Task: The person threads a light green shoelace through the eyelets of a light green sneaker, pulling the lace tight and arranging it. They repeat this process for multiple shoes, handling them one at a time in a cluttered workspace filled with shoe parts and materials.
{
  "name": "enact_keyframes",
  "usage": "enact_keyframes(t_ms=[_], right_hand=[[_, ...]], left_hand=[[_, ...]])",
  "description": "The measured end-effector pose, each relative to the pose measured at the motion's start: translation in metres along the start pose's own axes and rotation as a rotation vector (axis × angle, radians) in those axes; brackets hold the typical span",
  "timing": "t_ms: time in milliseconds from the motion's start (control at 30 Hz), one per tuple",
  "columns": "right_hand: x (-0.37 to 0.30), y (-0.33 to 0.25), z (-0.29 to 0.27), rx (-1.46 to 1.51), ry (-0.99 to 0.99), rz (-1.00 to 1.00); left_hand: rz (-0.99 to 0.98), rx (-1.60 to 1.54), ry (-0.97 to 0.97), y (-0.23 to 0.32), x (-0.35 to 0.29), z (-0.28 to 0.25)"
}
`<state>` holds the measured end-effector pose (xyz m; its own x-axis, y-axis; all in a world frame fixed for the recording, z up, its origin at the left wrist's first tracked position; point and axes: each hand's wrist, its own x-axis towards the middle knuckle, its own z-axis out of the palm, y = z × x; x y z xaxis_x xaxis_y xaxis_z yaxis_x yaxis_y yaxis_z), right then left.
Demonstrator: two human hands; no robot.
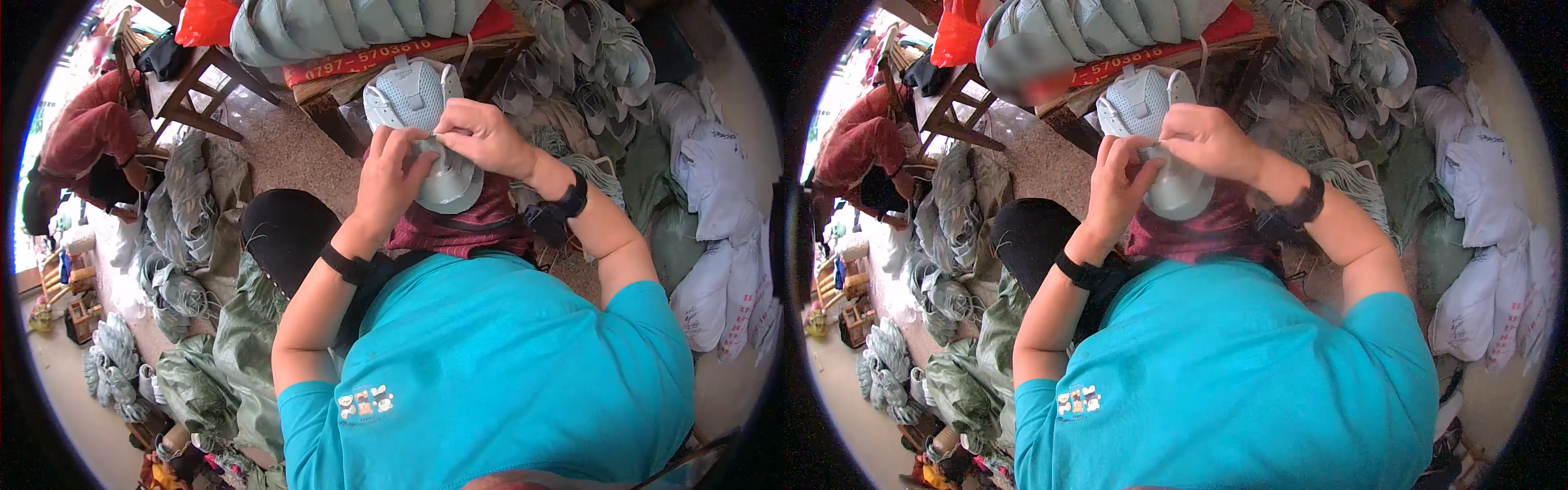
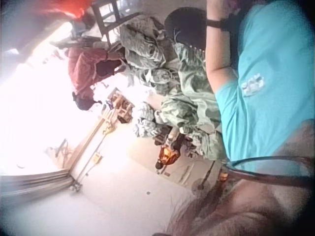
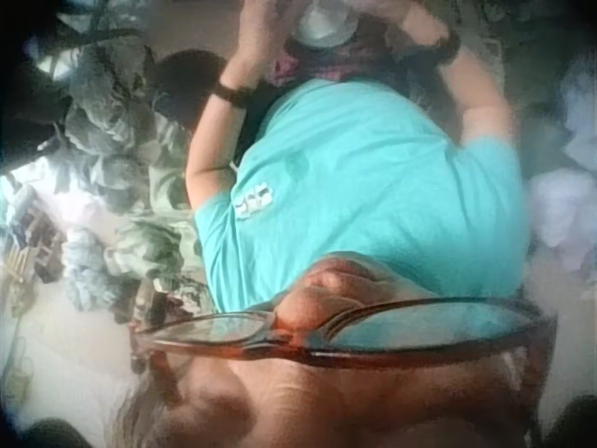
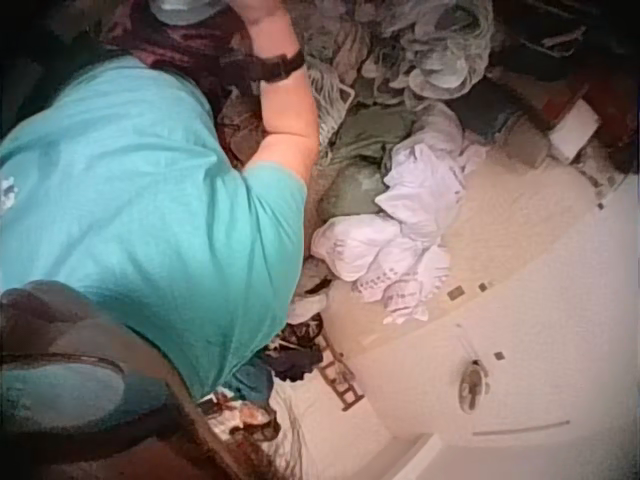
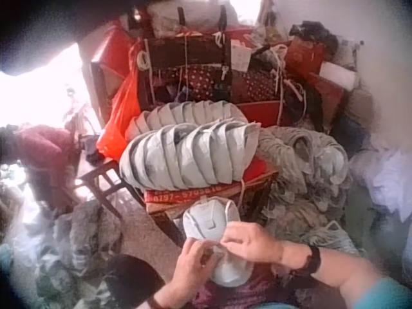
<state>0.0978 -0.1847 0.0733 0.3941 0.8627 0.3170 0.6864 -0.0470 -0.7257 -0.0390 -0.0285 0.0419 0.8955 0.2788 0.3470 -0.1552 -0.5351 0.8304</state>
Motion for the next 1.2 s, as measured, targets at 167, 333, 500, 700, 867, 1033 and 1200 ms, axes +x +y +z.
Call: enact_keyframes(t_ms=[167, 333, 500, 700, 867, 1033, 1200], right_hand=[[-0.003, 0.006, 0.004, 0.29, 0.024, 0.128], [-0.011, -0.01, 0.005, -0.003, 0.122, 0.032], [-0.014, -0.01, 0.006, -0.046, 0.198, 0.11], [0.003, -0.011, 0.008, -0.168, 0.093, -0.003], [0.014, -0.007, 0.007, -0.141, 0.05, -0.015], [0.014, -0.013, -0.002, -0.12, -0.057, 0.056], [0.022, -0.013, -0.007, -0.028, -0.162, 0.109]], left_hand=[[-0.036, 0.051, 0.017, 0.001, 0.013, 0.0], [0.022, 0.2, -0.001, 0.008, 0.023, -0.001], [-0.012, 0.143, 0.045, 0.008, 0.019, 0.005], [-0.031, 0.016, 0.148, 0.003, 0.004, 0.008], [-0.059, 0.027, 0.096, 0.002, 0.004, 0.002], [-0.058, 0.168, -0.002, 0.005, 0.01, -0.005], [0.223, 0.582, -0.067, 0.002, 0.013, -0.018]])
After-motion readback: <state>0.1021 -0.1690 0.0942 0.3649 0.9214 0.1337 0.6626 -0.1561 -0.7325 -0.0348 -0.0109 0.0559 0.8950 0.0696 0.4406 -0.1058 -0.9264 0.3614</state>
